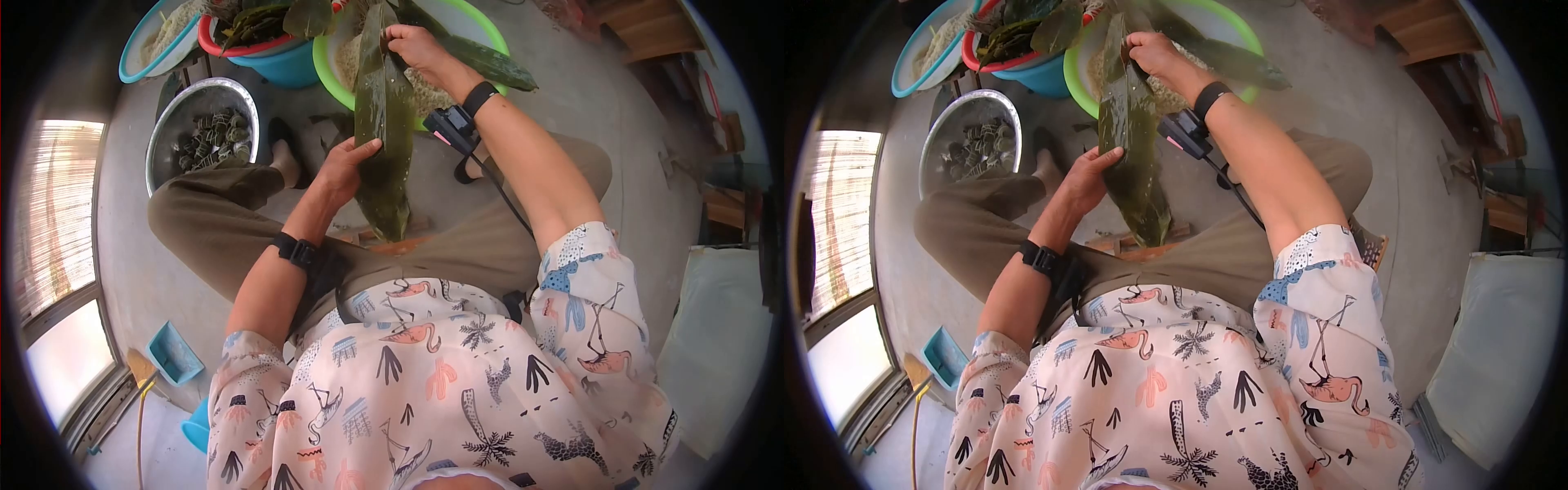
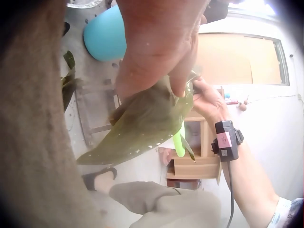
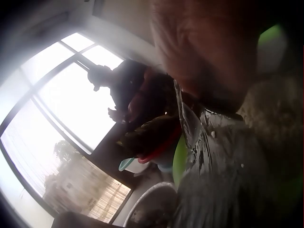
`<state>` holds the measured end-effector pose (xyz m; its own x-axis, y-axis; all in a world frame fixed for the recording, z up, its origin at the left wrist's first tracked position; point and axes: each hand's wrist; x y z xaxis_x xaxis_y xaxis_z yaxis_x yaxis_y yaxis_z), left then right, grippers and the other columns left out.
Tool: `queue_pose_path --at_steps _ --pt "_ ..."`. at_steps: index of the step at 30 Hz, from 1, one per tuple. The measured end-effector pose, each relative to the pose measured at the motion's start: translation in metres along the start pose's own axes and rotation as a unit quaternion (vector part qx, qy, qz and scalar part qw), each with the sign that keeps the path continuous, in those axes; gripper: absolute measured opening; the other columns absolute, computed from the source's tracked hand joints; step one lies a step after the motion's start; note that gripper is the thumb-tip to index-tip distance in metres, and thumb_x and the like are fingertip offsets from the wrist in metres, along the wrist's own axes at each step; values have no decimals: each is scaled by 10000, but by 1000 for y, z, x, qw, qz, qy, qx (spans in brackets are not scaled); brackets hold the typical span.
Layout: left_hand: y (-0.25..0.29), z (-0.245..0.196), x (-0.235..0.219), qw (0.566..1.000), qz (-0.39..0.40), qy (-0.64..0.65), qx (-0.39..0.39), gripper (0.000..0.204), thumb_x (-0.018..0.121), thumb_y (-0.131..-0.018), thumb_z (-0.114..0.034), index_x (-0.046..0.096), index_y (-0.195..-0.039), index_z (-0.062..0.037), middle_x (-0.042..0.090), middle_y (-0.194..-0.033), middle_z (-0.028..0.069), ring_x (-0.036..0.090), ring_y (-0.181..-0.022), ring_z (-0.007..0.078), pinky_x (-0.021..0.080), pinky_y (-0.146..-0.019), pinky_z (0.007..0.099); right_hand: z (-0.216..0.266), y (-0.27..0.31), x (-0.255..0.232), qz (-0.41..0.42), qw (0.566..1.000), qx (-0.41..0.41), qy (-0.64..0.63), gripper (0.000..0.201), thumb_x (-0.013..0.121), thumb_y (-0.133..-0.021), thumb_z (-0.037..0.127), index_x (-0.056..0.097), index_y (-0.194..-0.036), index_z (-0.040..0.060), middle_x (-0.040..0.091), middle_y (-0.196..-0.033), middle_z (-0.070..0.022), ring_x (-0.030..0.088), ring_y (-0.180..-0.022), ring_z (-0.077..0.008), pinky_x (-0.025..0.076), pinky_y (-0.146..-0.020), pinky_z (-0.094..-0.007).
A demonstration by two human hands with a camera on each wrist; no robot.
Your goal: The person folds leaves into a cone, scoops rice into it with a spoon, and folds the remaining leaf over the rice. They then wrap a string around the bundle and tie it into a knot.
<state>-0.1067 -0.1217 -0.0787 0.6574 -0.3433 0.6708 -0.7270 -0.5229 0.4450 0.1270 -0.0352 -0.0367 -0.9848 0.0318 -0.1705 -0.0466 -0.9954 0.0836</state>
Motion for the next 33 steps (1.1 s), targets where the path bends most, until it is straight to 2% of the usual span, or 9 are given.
queue_pose_path --at_steps 4,7,9,12,18,21,28,30,33 --pt "-2 3 -3 999 -37 -5 -2 241 652 -891 -111 621 -1103 0 673 -1024 96 652 -896 207 532 -828 367 -15 -14 2 -9 1000 -20 12 188 530 -809 32 662 -940 17 651 -831 -42 582 -754 -134 461 -697 -292" --pt "-2 4 -4 999 -46 0 -13 232 645 -894 -107 615 -1096 3 672 -1005 103 656 -875 213 541 -807 375 -26 -13 6 -96 991 -37 82 236 570 -818 87 639 -1030 10 665 -874 -84 628 -808 -174 490 -755 -307" --pt "1 5 -5 998 -53 6 -18 218 639 -897 -103 613 -1085 5 671 -994 106 658 -864 216 547 -793 377 -30 -8 1 -220 938 -176 203 318 613 -827 149 608 -1113 10 671 -919 -119 652 -878 -198 511 -781 -319" --pt "1 11 -6 997 -76 24 -17 194 619 -908 -94 605 -1073 6 668 -971 108 658 -847 219 553 -769 380 1 47 1 -229 949 -168 137 330 627 -838 185 601 -1115 8 673 -922 -114 661 -836 -182 523 -728 -311" --pt "4 12 9 995 -89 40 -31 164 580 -925 -73 597 -1071 0 662 -981 108 657 -839 218 554 -759 384 8 147 11 -28 969 243 38 262 605 -933 307 631 -979 50 658 -862 -32 633 -709 -93 459 -601 -210" --pt "7 12 20 992 -102 60 -39 153 574 -928 -71 595 -1063 -2 659 -989 105 655 -847 218 554 -760 380 -2 165 25 -9 953 282 -111 262 621 -924 321 627 -954 61 651 -839 -3 631 -747 -85 468 -614 -226" --pt "2 5 18 994 -97 -26 -40 319 570 -957 -250 546 -1205 -51 641 -1130 81 631 -995 199 517 -858 377 -19 154 18 23 968 213 -127 231 685 -864 237 655 -1000 52 656 -914 -24 628 -801 -106 513 -671 -260" --pt "-5 -4 16 995 -87 -24 -53 362 554 -966 -308 534 -1229 -60 631 -1168 79 618 -1037 199 501 -894 386 -7 157 5 121 938 210 -248 268 689 -856 171 639 -1088 48 664 -984 -16 624 -866 -102 514 -740 -265" --pt "-7 -26 27 990 16 131 -51 456 546 -959 -387 506 -1283 -68 599 -1256 80 560 -1159 235 388 -1045 417 7 162 -8 200 937 194 -211 359 653 -871 100 582 -1213 19 656 -1113 -31 619 -969 -98 489 -878 -261"
Point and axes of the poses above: each hand's wrist, its own y-axis away from the middle knuckle, its own x-axis out of the palm, z = x × y
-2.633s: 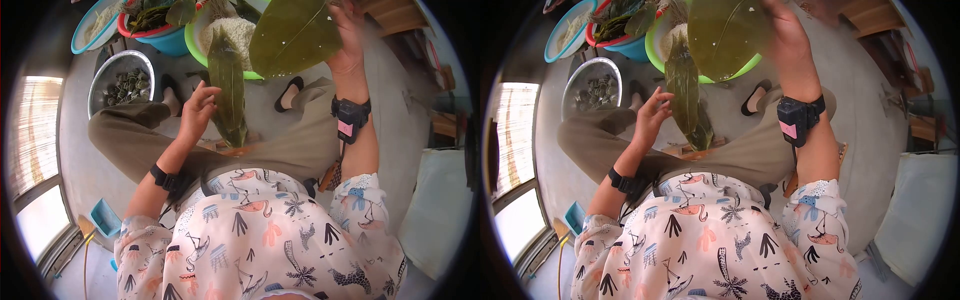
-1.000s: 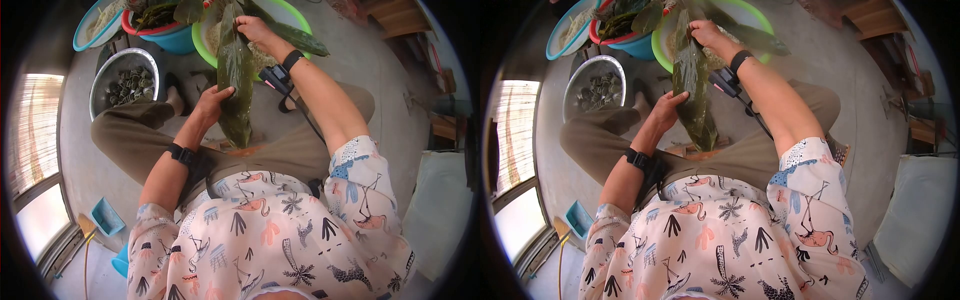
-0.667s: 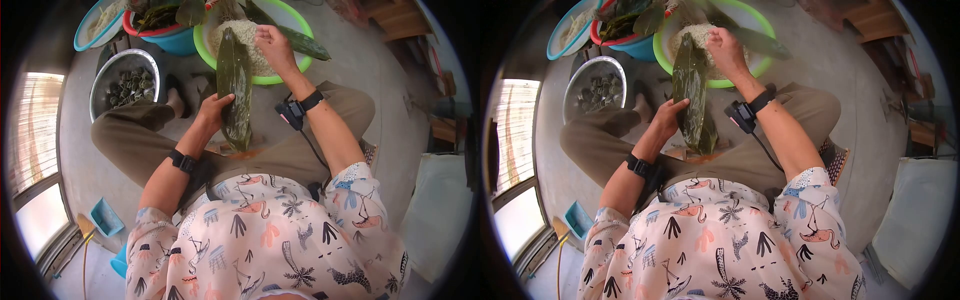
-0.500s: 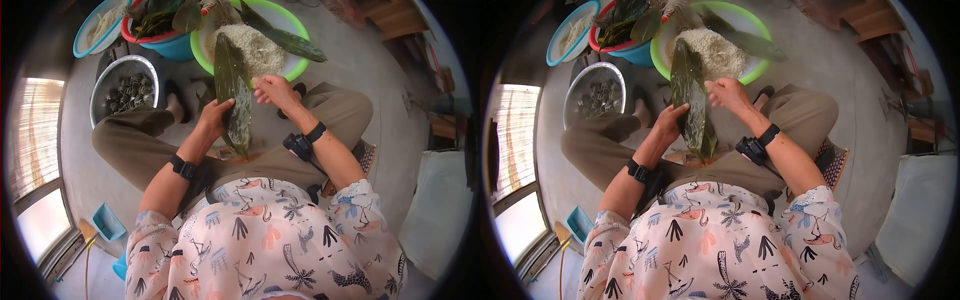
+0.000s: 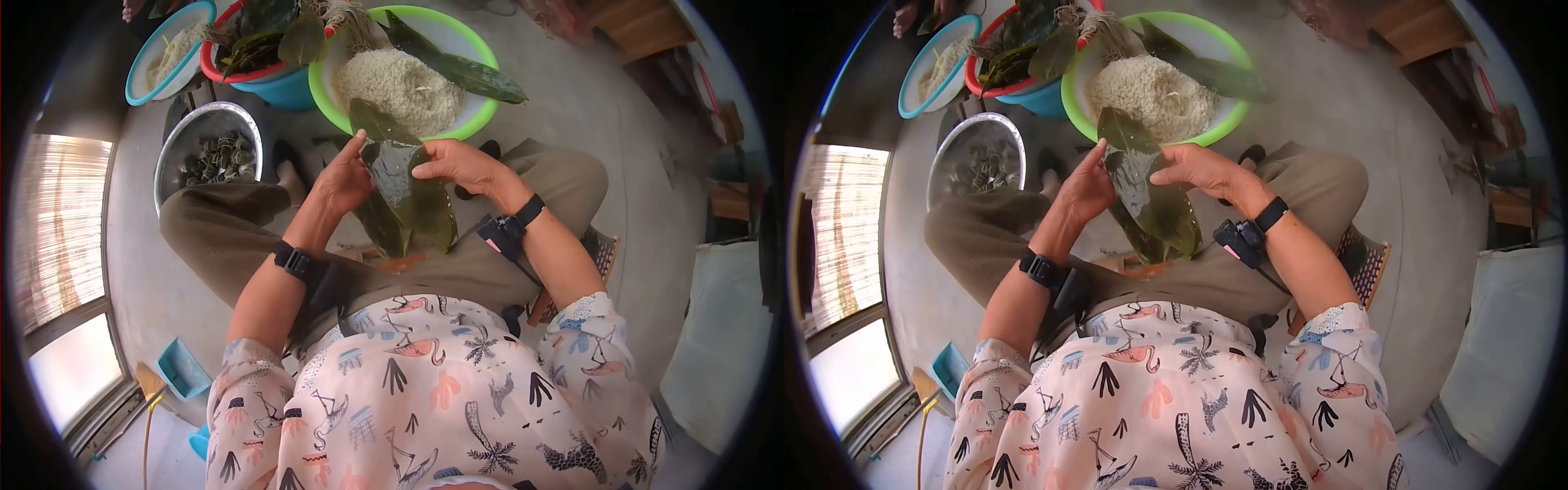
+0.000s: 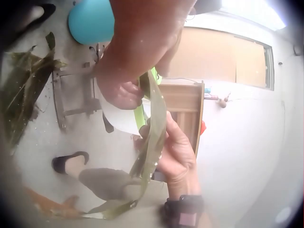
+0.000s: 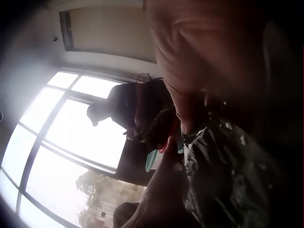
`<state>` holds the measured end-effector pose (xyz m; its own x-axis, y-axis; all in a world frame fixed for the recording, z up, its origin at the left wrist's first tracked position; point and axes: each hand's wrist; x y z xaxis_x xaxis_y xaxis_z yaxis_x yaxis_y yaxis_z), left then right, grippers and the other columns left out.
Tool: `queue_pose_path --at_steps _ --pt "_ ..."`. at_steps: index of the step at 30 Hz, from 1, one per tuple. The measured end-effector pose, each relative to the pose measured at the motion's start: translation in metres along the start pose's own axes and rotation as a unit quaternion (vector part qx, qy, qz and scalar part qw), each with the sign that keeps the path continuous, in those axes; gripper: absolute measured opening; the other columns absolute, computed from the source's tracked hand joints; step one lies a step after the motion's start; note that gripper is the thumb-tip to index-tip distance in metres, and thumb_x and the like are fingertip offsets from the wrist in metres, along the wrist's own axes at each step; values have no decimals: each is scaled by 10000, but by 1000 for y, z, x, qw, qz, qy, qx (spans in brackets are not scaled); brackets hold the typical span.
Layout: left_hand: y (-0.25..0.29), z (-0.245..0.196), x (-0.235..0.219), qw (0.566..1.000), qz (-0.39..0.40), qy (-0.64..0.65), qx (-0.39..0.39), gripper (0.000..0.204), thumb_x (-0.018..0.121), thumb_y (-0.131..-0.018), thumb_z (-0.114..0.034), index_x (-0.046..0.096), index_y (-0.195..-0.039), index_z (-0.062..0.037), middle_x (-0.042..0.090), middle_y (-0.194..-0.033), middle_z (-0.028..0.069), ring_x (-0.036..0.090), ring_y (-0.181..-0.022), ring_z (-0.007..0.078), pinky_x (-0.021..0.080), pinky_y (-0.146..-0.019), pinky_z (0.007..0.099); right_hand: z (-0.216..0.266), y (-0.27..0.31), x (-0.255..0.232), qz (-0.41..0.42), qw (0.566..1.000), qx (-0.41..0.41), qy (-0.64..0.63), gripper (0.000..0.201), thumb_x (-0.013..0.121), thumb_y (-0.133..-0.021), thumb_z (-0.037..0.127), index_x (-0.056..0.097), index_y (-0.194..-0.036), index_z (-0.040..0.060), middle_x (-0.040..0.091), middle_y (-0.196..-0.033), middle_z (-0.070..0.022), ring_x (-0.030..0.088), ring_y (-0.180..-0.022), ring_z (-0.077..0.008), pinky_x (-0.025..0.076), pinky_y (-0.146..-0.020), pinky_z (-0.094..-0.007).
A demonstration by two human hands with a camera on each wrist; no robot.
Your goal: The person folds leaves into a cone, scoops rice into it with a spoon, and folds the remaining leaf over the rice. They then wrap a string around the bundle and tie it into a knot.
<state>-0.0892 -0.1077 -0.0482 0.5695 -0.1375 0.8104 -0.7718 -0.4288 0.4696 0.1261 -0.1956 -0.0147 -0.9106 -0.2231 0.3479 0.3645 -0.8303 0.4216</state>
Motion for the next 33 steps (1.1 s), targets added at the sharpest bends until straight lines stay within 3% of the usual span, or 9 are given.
queue_pose_path --at_steps 8,10,11,13,14,16,20,27,33 --pt "-18 -27 18 999 43 -9 -4 434 597 -937 -319 519 -1256 -34 614 -1212 110 574 -1128 261 402 -1032 445 22 17 -7 4 985 77 153 356 702 -818 98 633 -1163 43 673 -1027 -1 597 -929 -84 484 -824 -260" --pt "-21 -40 26 999 48 -23 10 373 627 -919 -207 535 -1225 -15 625 -1164 122 588 -1094 265 426 -1013 437 22 12 -17 -3 940 51 337 352 709 -803 102 635 -1137 21 673 -994 -24 595 -907 -100 484 -820 -266" --pt "-21 -45 31 998 50 -26 14 373 627 -919 -207 535 -1225 -15 625 -1164 122 588 -1094 265 426 -1013 437 25 12 -21 -3 939 47 340 352 709 -803 102 635 -1137 21 673 -994 -24 595 -907 -100 484 -820 -266" --pt "-14 -57 52 982 31 -123 140 350 636 -904 -134 533 -1215 -10 631 -1122 113 615 -1041 241 486 -945 406 35 12 -24 -42 913 -51 402 346 709 -800 114 629 -1117 1 668 -957 -47 589 -880 -117 491 -789 -280" --pt "-12 -64 59 980 33 -126 149 350 636 -904 -134 533 -1215 -10 631 -1122 113 615 -1041 241 486 -945 406 42 9 -24 -40 910 -58 407 346 709 -800 114 629 -1117 1 668 -957 -47 589 -880 -117 491 -789 -280" --pt "-9 -75 73 970 4 -158 185 346 647 -885 -73 536 -1206 -10 636 -1087 97 639 -975 214 533 -862 367 62 9 -21 -234 909 -218 268 266 681 -835 111 639 -1077 8 665 -939 -39 588 -831 -112 497 -752 -273" --pt "-12 -91 88 954 10 -205 220 323 655 -877 -64 556 -1181 -14 648 -1065 89 655 -918 199 548 -817 345 111 -6 -15 -242 887 -333 208 159 638 -879 87 645 -1024 23 668 -906 -21 591 -748 -87 497 -718 -236" --pt "-35 -103 105 914 8 -290 284 218 679 -867 -76 629 -1068 -8 675 -947 54 649 -822 143 528 -749 282 130 -48 -21 -304 837 -365 271 147 673 -878 87 654 -1008 20 611 -837 21 540 -729 -43 469 -632 -204" --pt "-49 -100 97 887 -18 -345 307 228 670 -864 -71 640 -1076 9 673 -938 31 618 -802 94 501 -730 246 125 -57 -27 -301 862 -366 179 149 718 -825 119 654 -923 26 647 -785 -2 588 -735 -80 491 -680 -246"
Point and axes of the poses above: each hand's wrist, its own y-axis away from the middle knuckle, its own x-axis out of the palm, z = x × y
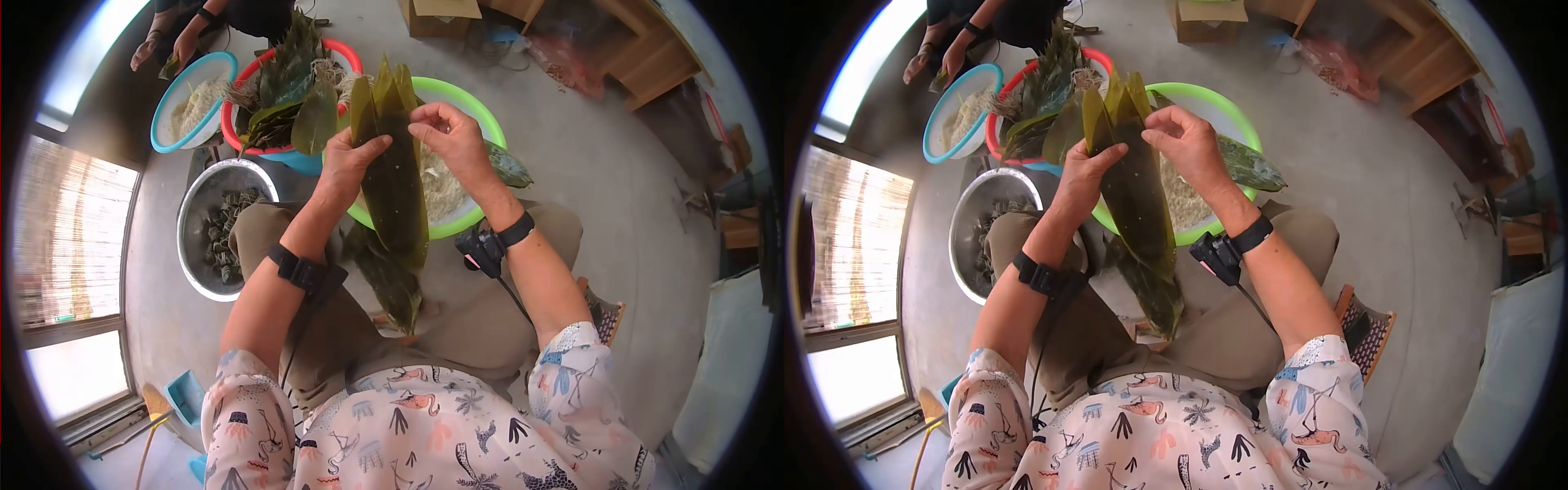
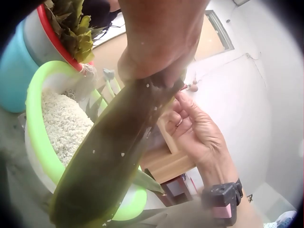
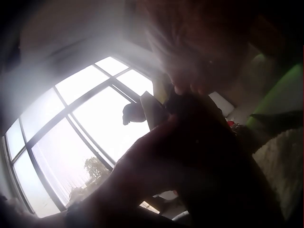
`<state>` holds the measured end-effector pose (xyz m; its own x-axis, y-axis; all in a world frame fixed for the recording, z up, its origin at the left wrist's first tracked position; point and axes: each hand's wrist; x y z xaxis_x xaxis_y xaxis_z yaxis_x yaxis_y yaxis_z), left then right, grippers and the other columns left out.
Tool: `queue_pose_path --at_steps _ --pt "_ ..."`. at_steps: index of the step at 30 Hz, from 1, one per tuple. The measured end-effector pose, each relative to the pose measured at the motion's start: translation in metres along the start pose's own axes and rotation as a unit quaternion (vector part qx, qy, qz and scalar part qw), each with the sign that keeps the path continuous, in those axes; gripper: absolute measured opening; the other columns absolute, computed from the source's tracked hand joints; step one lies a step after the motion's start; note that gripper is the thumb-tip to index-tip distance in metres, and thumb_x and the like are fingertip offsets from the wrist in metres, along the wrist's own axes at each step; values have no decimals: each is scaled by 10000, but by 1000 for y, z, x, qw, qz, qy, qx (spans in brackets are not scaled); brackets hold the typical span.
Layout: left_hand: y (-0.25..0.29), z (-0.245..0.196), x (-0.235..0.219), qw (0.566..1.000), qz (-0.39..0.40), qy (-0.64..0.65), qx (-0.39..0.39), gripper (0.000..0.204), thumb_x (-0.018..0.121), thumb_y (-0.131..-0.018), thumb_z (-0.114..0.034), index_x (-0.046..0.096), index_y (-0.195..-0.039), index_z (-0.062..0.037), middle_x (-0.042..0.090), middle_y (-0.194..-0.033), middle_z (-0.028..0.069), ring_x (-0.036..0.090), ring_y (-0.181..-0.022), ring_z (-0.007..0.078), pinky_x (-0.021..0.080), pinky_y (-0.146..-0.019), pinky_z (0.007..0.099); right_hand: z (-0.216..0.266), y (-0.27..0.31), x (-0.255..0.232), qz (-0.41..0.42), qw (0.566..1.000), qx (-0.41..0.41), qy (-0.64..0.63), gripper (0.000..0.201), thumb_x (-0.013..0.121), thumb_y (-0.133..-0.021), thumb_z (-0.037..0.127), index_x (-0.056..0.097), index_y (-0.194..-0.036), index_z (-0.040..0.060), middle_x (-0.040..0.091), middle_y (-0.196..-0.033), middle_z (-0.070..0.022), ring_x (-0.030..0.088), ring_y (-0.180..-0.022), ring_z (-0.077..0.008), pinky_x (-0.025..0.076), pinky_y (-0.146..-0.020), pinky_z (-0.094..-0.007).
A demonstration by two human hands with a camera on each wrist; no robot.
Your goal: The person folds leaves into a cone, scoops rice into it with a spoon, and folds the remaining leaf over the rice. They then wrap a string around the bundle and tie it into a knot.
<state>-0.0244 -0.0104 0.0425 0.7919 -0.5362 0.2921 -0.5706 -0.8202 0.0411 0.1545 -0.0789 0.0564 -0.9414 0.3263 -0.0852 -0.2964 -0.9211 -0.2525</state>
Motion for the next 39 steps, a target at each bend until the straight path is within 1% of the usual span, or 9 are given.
queue_pose_path --at_steps 4,9,13,15,19,25,27,32,39 --pt "1 5 -1 1000 -7 -24 -1 217 673 -866 -80 647 -1061 11 674 -920 26 616 -794 86 499 -720 236 -7 -5 6 -1 1000 16 -24 148 725 -825 132 652 -900 28 624 -738 14 565 -695 -75 480 -645 -245" --pt "2 4 4 1000 -21 -20 1 204 667 -869 -72 649 -1054 13 674 -903 23 618 -779 83 501 -704 234 -11 -6 13 -51 994 -3 97 155 746 -777 120 635 -849 38 619 -707 -13 558 -649 -88 463 -614 -254" --pt "-1 7 4 1000 -24 -16 0 209 661 -866 -59 643 -1060 17 674 -901 28 623 -773 89 506 -700 238 -7 -4 16 -33 991 -3 127 144 739 -766 92 630 -840 34 616 -723 -32 561 -647 -101 463 -605 -266" --pt "0 4 5 999 -27 -18 -5 214 661 -864 -55 641 -1064 19 674 -902 31 624 -774 90 507 -701 239 -8 -4 18 -43 993 -45 103 124 723 -771 64 624 -835 25 613 -750 -35 558 -649 -104 466 -606 -269" --pt "-2 9 1 999 -29 -24 -10 224 669 -860 -51 636 -1068 25 675 -908 38 625 -778 94 510 -701 242 -6 -1 20 -27 996 -42 76 110 709 -772 40 627 -843 17 611 -770 -42 555 -646 -114 469 -612 -269" --pt "0 13 4 999 -33 -35 -14 256 681 -859 -66 632 -1094 24 675 -934 41 624 -798 94 512 -714 245 -7 3 18 -20 987 -55 149 130 707 -792 63 669 -909 21 627 -773 -28 565 -670 -89 472 -622 -253" --pt "-1 16 3 999 -27 -42 -10 261 682 -860 -69 631 -1099 23 675 -937 41 622 -803 93 512 -716 246 -11 1 18 2 997 79 12 137 701 -816 88 676 -921 3 643 -785 -7 566 -701 -55 473 -635 -237" --pt "3 14 8 996 -20 -84 -6 244 671 -880 -129 631 -1079 7 667 -915 23 620 -790 92 504 -718 243 -20 2 20 -8 996 78 -49 172 692 -826 98 674 -961 -7 649 -786 8 564 -717 -42 473 -646 -224" --pt "0 16 4 999 -10 -14 -50 255 687 -861 -105 634 -1083 8 675 -937 45 631 -817 113 510 -734 262 -12 3 20 -16 997 49 -48 249 687 -825 95 653 -1052 1 629 -765 10 562 -717 -50 473 -646 -236"
Point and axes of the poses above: each hand's wrist, its own y-axis away from the middle knuckle, its own x-axis out of the palm, z = x × y
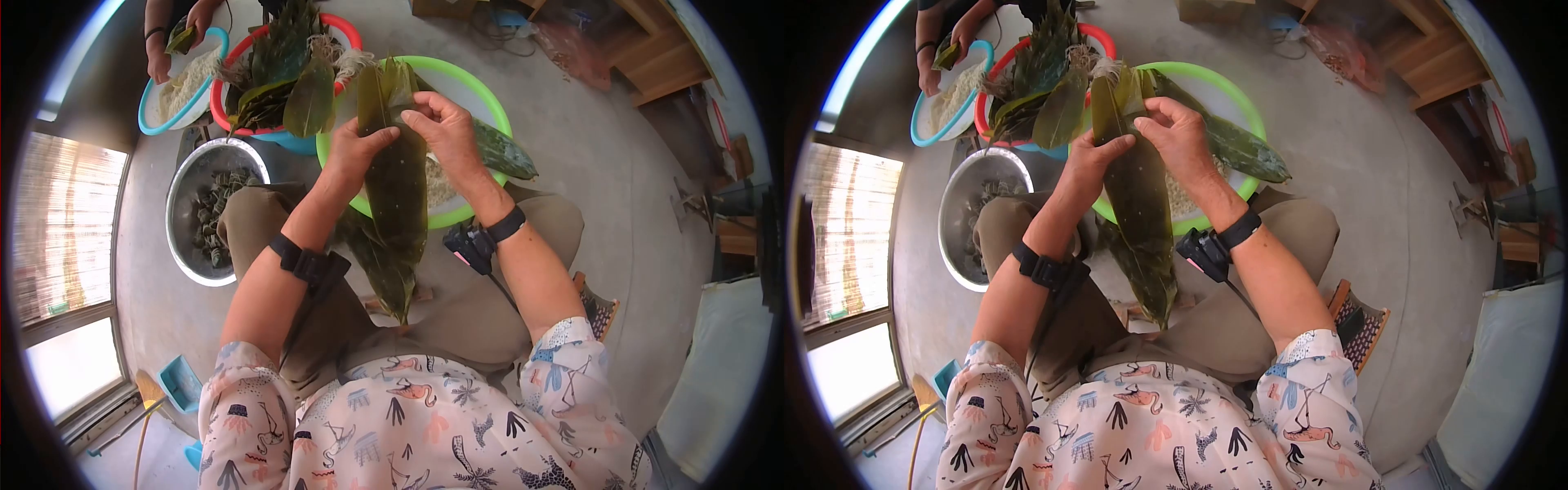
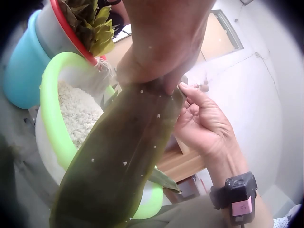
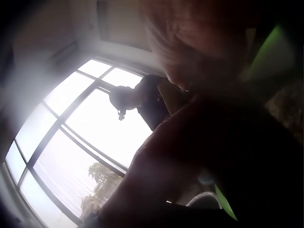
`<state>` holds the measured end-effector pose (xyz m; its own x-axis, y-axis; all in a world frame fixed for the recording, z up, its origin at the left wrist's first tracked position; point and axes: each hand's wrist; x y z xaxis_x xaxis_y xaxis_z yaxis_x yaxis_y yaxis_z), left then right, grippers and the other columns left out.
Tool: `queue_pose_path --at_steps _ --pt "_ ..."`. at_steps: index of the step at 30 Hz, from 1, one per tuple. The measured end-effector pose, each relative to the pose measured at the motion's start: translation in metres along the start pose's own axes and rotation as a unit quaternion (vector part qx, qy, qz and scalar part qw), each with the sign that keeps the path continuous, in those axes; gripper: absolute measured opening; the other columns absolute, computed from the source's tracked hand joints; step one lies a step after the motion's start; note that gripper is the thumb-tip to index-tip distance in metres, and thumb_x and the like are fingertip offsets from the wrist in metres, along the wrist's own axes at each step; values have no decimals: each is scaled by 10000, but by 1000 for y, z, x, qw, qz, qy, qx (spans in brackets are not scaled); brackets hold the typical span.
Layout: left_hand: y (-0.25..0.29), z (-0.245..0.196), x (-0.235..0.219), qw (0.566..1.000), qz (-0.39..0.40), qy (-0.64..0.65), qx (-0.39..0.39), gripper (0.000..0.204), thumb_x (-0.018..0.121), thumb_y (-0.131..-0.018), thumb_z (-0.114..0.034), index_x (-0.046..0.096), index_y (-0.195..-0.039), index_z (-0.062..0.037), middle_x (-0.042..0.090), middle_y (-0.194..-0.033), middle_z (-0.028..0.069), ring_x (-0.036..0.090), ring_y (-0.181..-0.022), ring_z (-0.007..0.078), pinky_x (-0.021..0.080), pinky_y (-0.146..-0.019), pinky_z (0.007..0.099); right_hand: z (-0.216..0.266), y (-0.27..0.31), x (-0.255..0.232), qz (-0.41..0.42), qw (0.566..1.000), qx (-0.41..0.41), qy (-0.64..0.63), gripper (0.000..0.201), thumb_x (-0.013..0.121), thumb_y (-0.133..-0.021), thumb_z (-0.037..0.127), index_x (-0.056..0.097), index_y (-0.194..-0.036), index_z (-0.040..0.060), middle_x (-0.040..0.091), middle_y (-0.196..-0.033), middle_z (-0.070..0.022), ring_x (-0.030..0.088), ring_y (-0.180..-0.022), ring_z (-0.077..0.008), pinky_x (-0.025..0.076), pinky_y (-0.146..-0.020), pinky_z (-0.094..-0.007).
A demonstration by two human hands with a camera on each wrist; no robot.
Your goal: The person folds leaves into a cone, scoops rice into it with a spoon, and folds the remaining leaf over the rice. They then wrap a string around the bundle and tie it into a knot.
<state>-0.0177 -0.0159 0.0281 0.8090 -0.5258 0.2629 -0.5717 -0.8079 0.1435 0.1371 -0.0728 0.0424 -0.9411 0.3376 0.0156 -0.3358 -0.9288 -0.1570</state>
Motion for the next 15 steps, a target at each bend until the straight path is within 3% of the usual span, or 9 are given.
queue_pose_path --at_steps 4,6,7,9,10,12,14,15 --pt "2 -3 1 999 9 35 -17 253 701 -845 -76 642 -1078 3 677 -947 50 635 -830 121 519 -731 275 -14 -6 -8 -16 998 11 59 290 706 -822 129 643 -1081 16 644 -847 -10 574 -764 -75 478 -679 -244" --pt "-1 -3 0 998 8 59 -18 258 701 -843 -69 639 -1083 1 677 -955 55 638 -837 127 522 -740 281 -16 -9 -6 -63 990 -70 101 340 717 -826 161 621 -1116 11 640 -952 -26 586 -827 -107 479 -710 -248" --pt "-2 -3 -1 996 5 82 -17 263 701 -841 -62 637 -1088 0 678 -962 60 641 -844 133 525 -749 287 -15 -8 -3 -63 990 -70 101 340 717 -826 161 621 -1116 11 640 -952 -26 586 -827 -107 479 -710 -248" --pt "-6 -4 -6 995 -10 102 -18 285 700 -840 -53 626 -1111 0 676 -975 67 644 -850 142 528 -756 292 -10 -5 2 -113 992 -58 -26 368 714 -836 180 603 -1148 19 624 -1026 -32 591 -880 -128 478 -724 -253" --pt "-7 -4 -8 992 -24 122 -18 309 698 -839 -44 615 -1133 -1 674 -988 74 647 -856 151 532 -763 297 -6 -2 1 -114 991 -58 -26 368 714 -836 180 603 -1148 19 624 -1026 -32 591 -880 -128 478 -724 -253" --pt "-8 -4 -12 992 -26 123 -14 327 692 -840 -36 603 -1153 3 665 -1015 81 644 -881 156 528 -783 298 1 4 -5 45 972 174 -152 357 694 -852 175 589 -1159 26 637 -986 -17 595 -864 -109 473 -709 -256" --pt "-8 -5 -11 992 -27 124 -9 346 686 -842 -29 591 -1173 7 656 -1042 87 641 -905 161 525 -802 299 -12 6 -8 76 975 170 -119 329 679 -859 163 592 -1150 36 644 -976 -12 595 -860 -99 472 -707 -257" --pt "-8 -6 -10 994 -36 88 45 371 678 -846 -24 569 -1198 12 642 -1075 92 628 -949 163 515 -831 298 -13 6 -8 110 976 166 -85 303 664 -866 151 595 -1141 45 650 -966 -6 595 -855 -90 471 -705 -259"
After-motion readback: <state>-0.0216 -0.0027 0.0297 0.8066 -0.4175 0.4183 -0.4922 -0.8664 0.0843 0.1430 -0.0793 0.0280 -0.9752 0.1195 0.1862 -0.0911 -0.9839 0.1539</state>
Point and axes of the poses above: each hand's wrist, its own y-axis away from the middle knuckle, its own x-axis out of the palm, z = x × y
